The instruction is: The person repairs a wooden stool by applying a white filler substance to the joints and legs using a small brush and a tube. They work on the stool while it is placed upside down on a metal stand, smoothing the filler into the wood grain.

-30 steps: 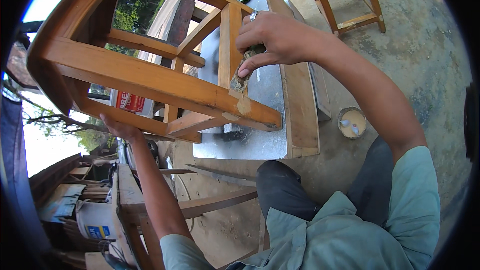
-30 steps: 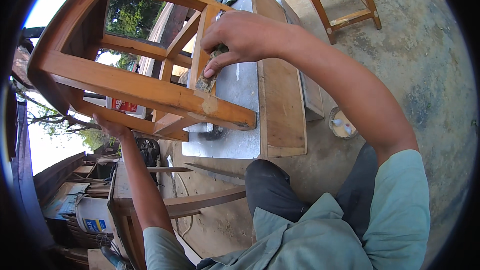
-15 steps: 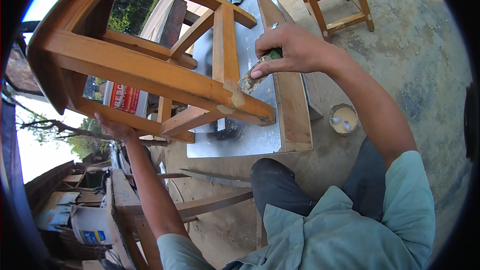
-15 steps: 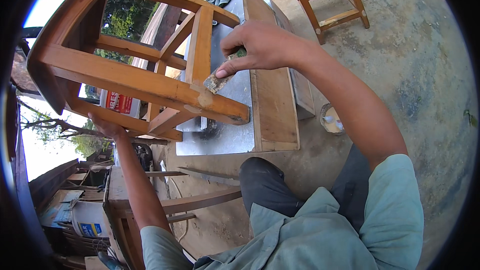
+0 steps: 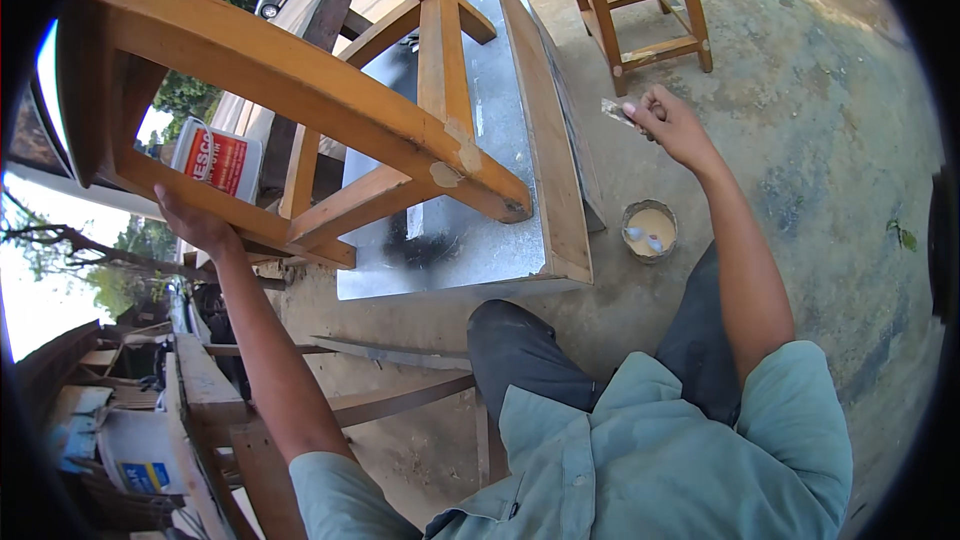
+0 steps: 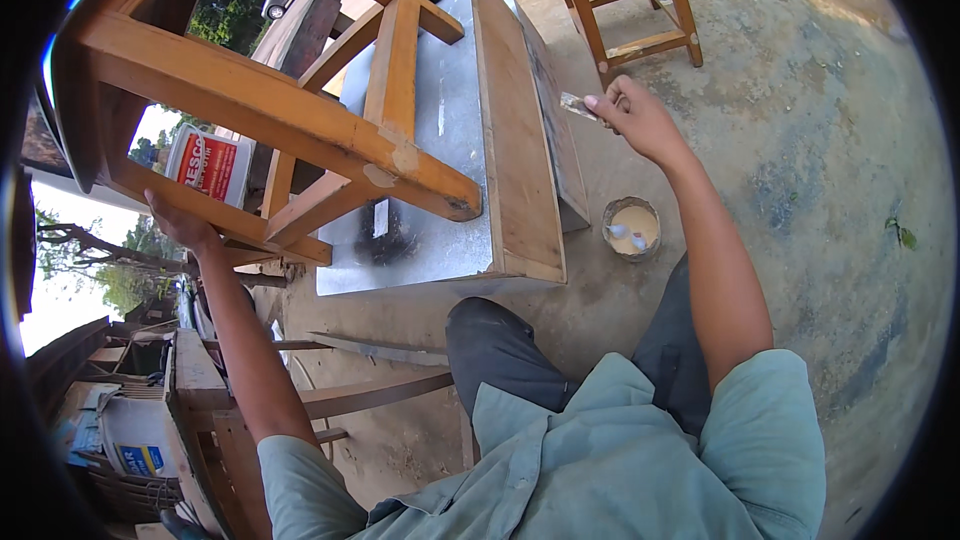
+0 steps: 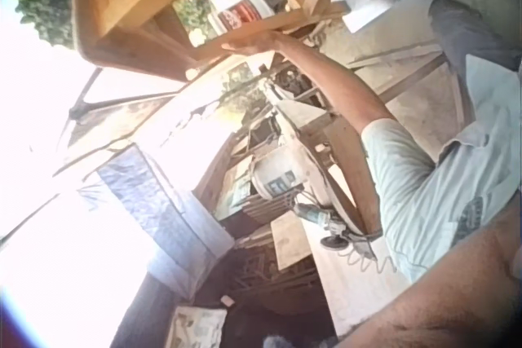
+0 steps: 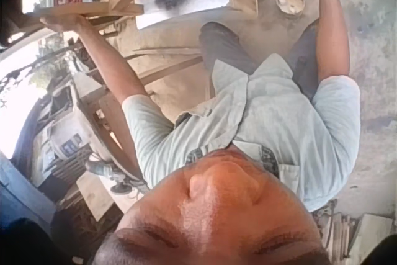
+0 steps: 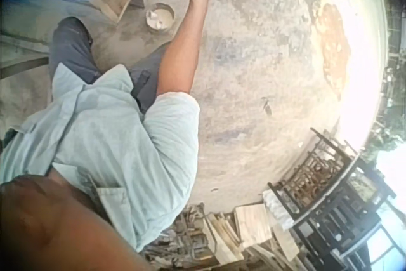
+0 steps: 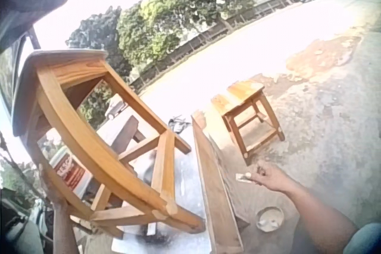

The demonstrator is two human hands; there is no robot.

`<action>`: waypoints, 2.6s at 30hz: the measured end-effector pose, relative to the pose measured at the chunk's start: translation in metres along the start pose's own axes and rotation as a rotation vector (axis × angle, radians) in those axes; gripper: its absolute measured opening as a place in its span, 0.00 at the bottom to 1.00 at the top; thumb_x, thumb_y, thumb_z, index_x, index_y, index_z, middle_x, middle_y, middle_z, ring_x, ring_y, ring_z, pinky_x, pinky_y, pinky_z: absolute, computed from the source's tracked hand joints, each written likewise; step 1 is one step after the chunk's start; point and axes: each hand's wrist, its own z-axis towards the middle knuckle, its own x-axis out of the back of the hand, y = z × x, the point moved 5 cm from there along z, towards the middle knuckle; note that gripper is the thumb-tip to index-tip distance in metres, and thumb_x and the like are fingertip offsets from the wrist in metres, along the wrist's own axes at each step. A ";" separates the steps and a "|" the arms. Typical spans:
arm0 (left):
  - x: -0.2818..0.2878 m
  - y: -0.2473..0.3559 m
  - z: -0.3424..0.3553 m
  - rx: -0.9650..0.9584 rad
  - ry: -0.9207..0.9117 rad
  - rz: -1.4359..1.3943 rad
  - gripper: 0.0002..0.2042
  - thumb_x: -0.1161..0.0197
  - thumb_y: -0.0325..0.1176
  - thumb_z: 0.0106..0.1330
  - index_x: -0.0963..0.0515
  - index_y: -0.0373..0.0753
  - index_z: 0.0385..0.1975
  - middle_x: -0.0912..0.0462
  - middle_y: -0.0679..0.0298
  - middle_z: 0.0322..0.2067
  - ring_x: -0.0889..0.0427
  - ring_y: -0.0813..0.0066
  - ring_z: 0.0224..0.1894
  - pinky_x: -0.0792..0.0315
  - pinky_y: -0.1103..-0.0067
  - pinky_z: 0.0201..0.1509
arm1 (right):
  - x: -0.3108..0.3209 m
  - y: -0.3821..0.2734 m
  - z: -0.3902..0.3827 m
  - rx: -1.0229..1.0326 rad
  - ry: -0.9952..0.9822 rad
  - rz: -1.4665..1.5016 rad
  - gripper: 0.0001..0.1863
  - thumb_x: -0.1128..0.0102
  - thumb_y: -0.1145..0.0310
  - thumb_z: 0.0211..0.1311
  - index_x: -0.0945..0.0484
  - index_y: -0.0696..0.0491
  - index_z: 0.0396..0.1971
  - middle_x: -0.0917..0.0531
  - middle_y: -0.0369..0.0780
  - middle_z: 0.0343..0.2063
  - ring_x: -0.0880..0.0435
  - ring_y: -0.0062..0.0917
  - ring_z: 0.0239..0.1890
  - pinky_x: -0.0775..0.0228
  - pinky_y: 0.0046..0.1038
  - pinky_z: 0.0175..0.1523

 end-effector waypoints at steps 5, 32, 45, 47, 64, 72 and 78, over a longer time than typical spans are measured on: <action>0.000 0.005 -0.004 -0.049 0.024 -0.032 0.31 0.49 0.62 0.72 0.28 0.33 0.49 0.23 0.59 0.40 0.22 0.72 0.41 0.26 0.75 0.48 | 0.019 0.144 -0.062 -0.679 0.257 0.162 0.25 0.34 0.47 0.61 0.32 0.53 0.37 0.25 0.38 0.21 0.27 0.20 0.17 0.37 0.27 0.19; -0.109 0.069 -0.188 -0.782 -0.582 0.547 0.19 0.27 0.27 0.40 0.24 0.36 0.35 0.21 0.60 0.30 0.21 0.60 0.34 0.27 0.69 0.37 | -0.080 0.328 -0.280 -1.292 0.293 -0.529 0.13 0.39 0.69 0.61 0.16 0.56 0.44 0.19 0.49 0.51 0.16 0.43 0.51 0.20 0.40 0.53; -0.093 0.081 -0.177 -0.827 -0.626 0.593 0.18 0.23 0.33 0.43 0.23 0.39 0.32 0.23 0.63 0.25 0.21 0.65 0.32 0.35 0.65 0.55 | -0.058 0.269 -0.245 -1.345 0.604 -0.410 0.21 0.35 0.63 0.57 0.23 0.49 0.51 0.28 0.46 0.55 0.21 0.45 0.55 0.30 0.50 0.59; -0.090 0.094 -0.174 -0.845 -0.650 0.598 0.19 0.23 0.35 0.42 0.23 0.40 0.34 0.22 0.65 0.26 0.21 0.67 0.34 0.37 0.65 0.56 | -0.042 0.257 -0.239 -1.301 0.702 -0.422 0.21 0.39 0.61 0.60 0.24 0.48 0.53 0.28 0.45 0.55 0.22 0.44 0.55 0.36 0.52 0.62; -0.135 0.136 -0.058 -0.556 -0.809 0.381 0.21 0.26 0.36 0.51 0.19 0.31 0.43 0.14 0.57 0.30 0.14 0.71 0.32 0.23 0.74 0.38 | -0.098 0.206 -0.102 -0.009 -0.647 -1.182 0.11 0.44 0.67 0.62 0.13 0.52 0.31 0.14 0.47 0.38 0.13 0.39 0.41 0.20 0.37 0.45; -0.153 0.144 -0.032 -0.432 -0.865 0.520 0.27 0.23 0.52 0.46 0.15 0.36 0.40 0.13 0.58 0.26 0.13 0.68 0.29 0.21 0.72 0.39 | -0.130 0.250 -0.100 -0.082 -0.906 -1.374 0.12 0.42 0.66 0.62 0.13 0.48 0.41 0.13 0.39 0.46 0.14 0.31 0.50 0.21 0.32 0.51; -0.154 0.135 -0.018 -0.408 -0.828 0.530 0.27 0.23 0.53 0.44 0.14 0.40 0.40 0.13 0.56 0.29 0.13 0.65 0.32 0.21 0.72 0.43 | -0.136 0.251 -0.107 -0.133 -1.028 -1.437 0.15 0.37 0.63 0.59 0.14 0.48 0.46 0.14 0.39 0.50 0.15 0.31 0.52 0.23 0.33 0.52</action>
